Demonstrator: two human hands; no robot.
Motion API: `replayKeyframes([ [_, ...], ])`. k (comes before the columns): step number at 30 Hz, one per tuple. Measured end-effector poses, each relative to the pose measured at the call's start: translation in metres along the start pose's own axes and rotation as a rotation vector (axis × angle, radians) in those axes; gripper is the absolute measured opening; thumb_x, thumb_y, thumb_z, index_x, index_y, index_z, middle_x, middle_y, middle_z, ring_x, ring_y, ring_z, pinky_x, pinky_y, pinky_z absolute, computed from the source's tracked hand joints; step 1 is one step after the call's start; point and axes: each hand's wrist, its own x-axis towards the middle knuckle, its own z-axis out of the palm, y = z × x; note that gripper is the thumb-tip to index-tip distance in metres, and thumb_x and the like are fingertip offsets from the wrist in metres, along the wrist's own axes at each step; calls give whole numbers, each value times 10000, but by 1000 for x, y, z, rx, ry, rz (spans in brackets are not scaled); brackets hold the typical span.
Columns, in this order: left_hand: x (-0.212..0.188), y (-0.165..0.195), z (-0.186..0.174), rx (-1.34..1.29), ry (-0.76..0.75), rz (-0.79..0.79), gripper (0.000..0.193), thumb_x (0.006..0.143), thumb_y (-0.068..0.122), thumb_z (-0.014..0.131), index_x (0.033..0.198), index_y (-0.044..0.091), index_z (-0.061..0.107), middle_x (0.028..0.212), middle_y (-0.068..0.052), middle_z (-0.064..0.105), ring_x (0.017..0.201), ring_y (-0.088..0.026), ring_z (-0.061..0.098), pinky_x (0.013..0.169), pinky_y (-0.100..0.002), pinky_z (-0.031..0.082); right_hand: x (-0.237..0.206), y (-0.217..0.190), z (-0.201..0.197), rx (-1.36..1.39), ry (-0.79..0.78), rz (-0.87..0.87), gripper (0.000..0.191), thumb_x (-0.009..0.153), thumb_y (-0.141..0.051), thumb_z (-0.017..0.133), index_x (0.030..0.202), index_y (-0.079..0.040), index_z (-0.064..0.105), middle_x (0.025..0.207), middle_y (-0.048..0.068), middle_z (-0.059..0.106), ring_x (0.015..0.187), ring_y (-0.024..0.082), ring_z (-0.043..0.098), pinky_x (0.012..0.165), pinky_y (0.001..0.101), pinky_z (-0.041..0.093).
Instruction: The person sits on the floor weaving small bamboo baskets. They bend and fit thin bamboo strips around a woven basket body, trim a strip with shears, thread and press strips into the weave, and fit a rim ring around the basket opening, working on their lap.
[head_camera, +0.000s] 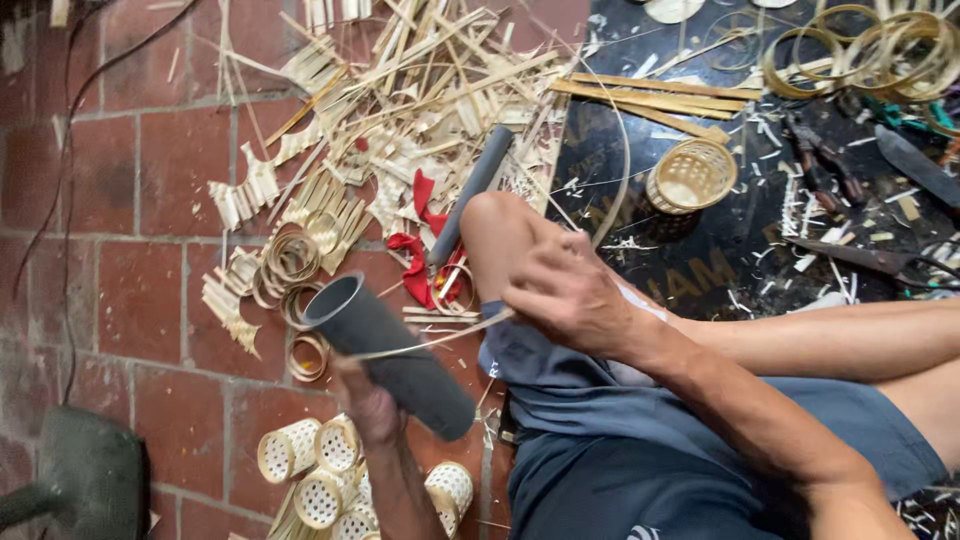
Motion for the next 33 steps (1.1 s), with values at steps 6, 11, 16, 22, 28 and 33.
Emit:
replayKeyframes([
  [6, 10, -64, -80, 1037, 324, -278, 605, 1050, 532, 537, 1257, -32, 607, 995, -231, 688, 850, -358, 689, 790, -463, 554, 3, 21, -27, -53, 87, 237, 279, 900, -150, 769, 1152, -46, 710, 870, 101, 669, 747, 276, 669, 607, 393, 523],
  [11, -18, -119, -123, 1295, 593, -534, 680, 1015, 562, 545, 1321, -43, 597, 1200, -320, 683, 1120, -464, 663, 967, -518, 489, -39, 21, -18, 25, 81, 221, 309, 882, -116, 742, 1175, -28, 698, 953, 120, 709, 791, 292, 707, 645, 391, 566],
  [16, -44, -129, -118, 1534, 552, -486, 699, 1034, 500, 585, 1392, -96, 518, 1232, -339, 616, 1113, -450, 578, 929, -501, 438, -79, 5, 2, 222, 73, 110, 309, 924, -72, 636, 1223, 3, 651, 1126, 154, 689, 978, 298, 713, 826, 382, 594],
  [22, -34, -110, -20, 314, 107, -479, 468, 1136, 276, 592, 1352, -138, 623, 1080, -193, 686, 821, -203, 568, 680, -338, 433, -103, -28, -1, 371, 72, -73, 334, 875, -97, 644, 1183, 31, 669, 1068, 141, 679, 854, 278, 668, 738, 391, 541],
  [28, 37, -137, 92, 33, -220, -655, 237, 1029, 164, 588, 1110, -26, 702, 849, -102, 707, 614, -146, 611, 518, -252, 476, -129, -36, 4, 421, 175, -51, 247, 968, -58, 666, 1191, 47, 655, 1169, 172, 663, 1040, 325, 697, 903, 408, 573],
  [33, 113, -163, 132, 283, -228, -573, 203, 1038, 145, 694, 1096, -48, 720, 785, -30, 656, 611, -85, 584, 517, -235, 434, -174, 82, -70, 28, 177, 360, 222, 1011, -163, 667, 1150, 10, 679, 1136, 166, 682, 1044, 333, 673, 956, 446, 543],
])
